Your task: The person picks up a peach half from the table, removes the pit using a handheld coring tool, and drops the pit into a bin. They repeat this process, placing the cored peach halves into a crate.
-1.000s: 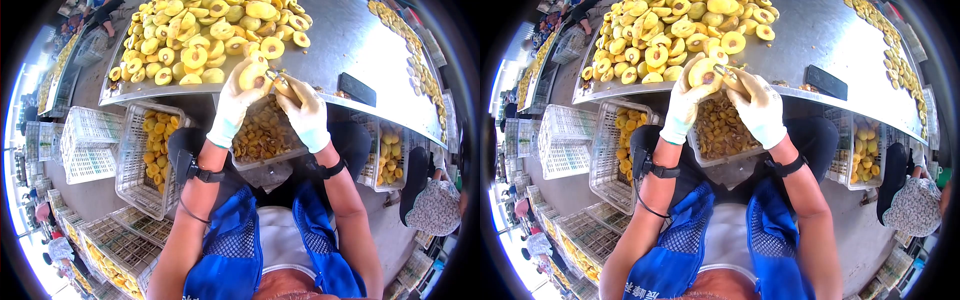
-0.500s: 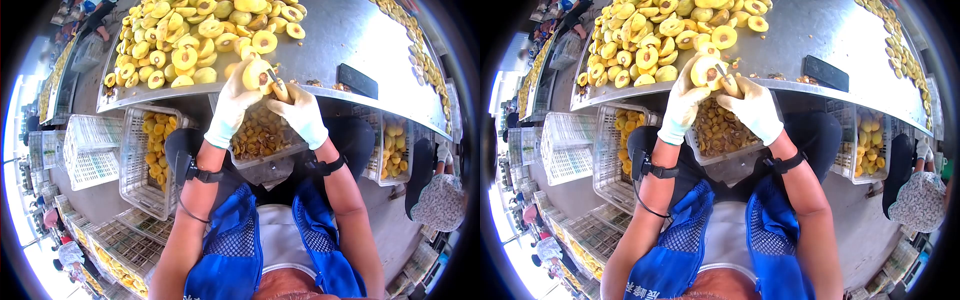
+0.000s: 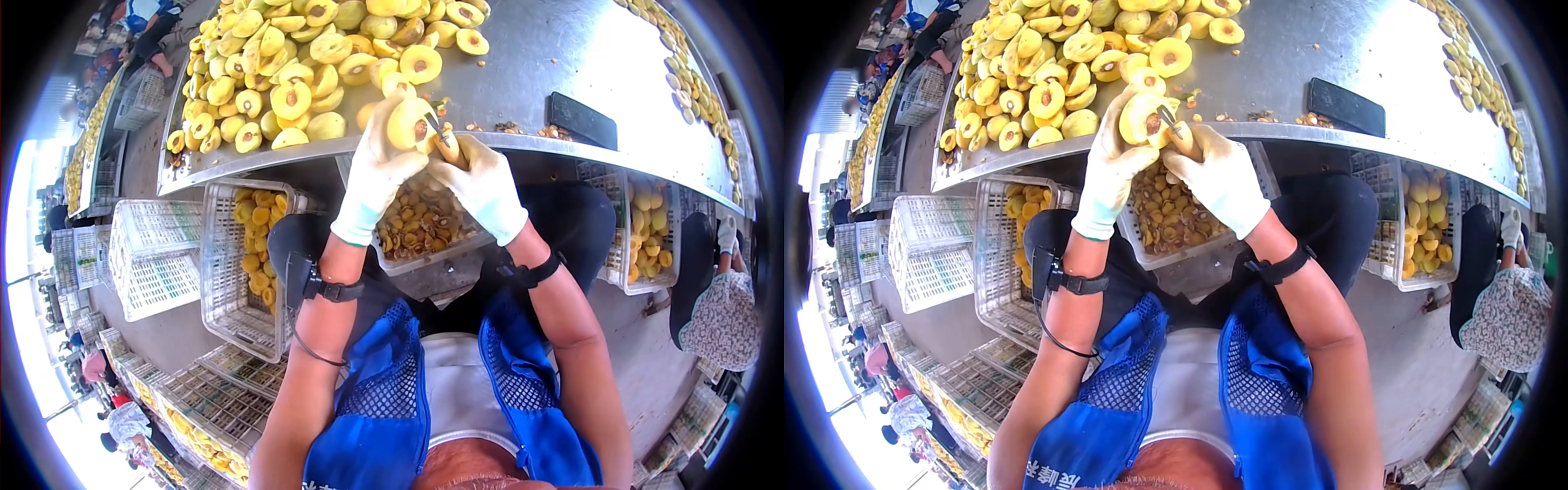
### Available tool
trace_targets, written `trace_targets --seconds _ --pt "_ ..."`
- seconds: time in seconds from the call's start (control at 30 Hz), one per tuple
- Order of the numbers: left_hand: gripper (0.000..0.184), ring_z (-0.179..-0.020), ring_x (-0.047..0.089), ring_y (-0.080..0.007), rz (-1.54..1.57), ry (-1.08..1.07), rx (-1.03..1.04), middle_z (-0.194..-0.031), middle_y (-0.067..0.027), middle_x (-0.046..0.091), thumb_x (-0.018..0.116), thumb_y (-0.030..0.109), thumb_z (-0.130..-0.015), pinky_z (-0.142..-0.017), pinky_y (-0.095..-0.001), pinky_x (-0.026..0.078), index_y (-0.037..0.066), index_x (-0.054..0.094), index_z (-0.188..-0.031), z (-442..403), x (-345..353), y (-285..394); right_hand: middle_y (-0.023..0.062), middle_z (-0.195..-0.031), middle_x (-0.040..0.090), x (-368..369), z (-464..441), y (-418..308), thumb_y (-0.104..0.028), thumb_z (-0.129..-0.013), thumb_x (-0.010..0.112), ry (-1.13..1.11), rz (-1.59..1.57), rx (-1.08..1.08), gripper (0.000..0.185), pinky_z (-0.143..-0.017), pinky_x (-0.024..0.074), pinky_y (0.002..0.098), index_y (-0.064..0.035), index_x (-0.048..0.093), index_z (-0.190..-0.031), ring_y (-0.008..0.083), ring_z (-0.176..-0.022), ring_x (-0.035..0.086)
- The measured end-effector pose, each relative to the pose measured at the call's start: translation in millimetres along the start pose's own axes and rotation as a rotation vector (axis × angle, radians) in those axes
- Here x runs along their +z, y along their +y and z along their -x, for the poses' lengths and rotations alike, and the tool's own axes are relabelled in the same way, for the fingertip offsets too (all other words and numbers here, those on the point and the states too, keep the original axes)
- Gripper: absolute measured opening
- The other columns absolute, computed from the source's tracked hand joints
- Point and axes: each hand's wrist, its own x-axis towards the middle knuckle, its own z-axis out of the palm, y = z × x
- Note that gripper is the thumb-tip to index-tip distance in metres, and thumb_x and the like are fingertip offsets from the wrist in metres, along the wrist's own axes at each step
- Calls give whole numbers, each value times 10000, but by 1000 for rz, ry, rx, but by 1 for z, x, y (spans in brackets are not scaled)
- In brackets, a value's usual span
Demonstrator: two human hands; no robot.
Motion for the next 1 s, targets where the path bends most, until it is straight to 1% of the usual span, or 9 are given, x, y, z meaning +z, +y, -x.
trace_targets --seconds 0.07,0.17,0.27,0.4,0.57,0.67,0.77,0.87,1.0 --pt "820 -1308 548 -192 -31 16 9 -1410 -108 560 746 -36 -775 -1119 -329 453 10 418 -1525 1 6 -1 187 -835 743 6 -4 10 -303 -897 701 88 159 -135 345 -708 565 382 14 664 -1029 285 -713 734" --pt "732 -1234 579 -164 -248 64 55 -1333 -73 580 818 10 -770 -1098 -315 469 6 492 -1426 1 12 -2 230 -873 729 6 -2 1 -296 -887 699 -7 94 37 328 -771 566 422 15 667 -985 380 -830 731" --pt "696 -1176 609 -157 -378 141 56 -1289 -68 593 831 -3 -762 -1045 -298 501 6 519 -1384 0 12 -9 228 -867 731 18 -5 16 -283 -886 701 -27 97 43 315 -762 566 418 19 679 -974 371 -836 735" --pt "674 -1134 649 -175 -492 221 99 -1258 -111 640 833 40 -745 -991 -313 534 21 553 -1357 2 21 -10 195 -809 731 23 -2 16 -256 -884 696 -72 -32 98 292 -721 564 387 26 684 -961 299 -751 737" --pt "660 -1111 637 -155 -436 244 96 -1246 -90 612 799 -3 -732 -983 -294 530 6 555 -1345 3 19 -17 157 -759 723 18 -2 -2 -232 -888 684 -202 -178 303 268 -688 558 358 26 687 -961 237 -688 713" --pt "658 -1113 627 -148 -349 246 120 -1243 -81 596 800 -18 -728 -992 -290 523 -1 556 -1339 2 23 -12 151 -731 716 31 -2 16 -232 -898 673 -40 -172 51 259 -670 560 364 21 684 -951 251 -680 722" --pt "677 -1138 630 -161 -386 224 135 -1267 -95 614 800 5 -743 -995 -298 529 3 534 -1365 2 23 -10 148 -729 716 32 3 8 -234 -901 664 43 -124 94 256 -668 564 372 18 677 -945 274 -691 733" --pt "688 -1157 626 -166 -424 219 147 -1285 -103 616 804 6 -747 -999 -301 531 2 523 -1376 3 22 -13 55 -708 683 34 0 22 -222 -940 677 84 -2 -17 257 -612 522 280 33 668 -969 92 -638 653" --pt "687 -1188 606 -169 -349 163 101 -1326 -104 600 771 11 -790 -1036 -304 505 -12 502 -1421 3 20 -12 64 -704 686 31 -1 24 -220 -934 683 -12 -101 83 246 -564 511 287 23 671 -967 108 -592 644"
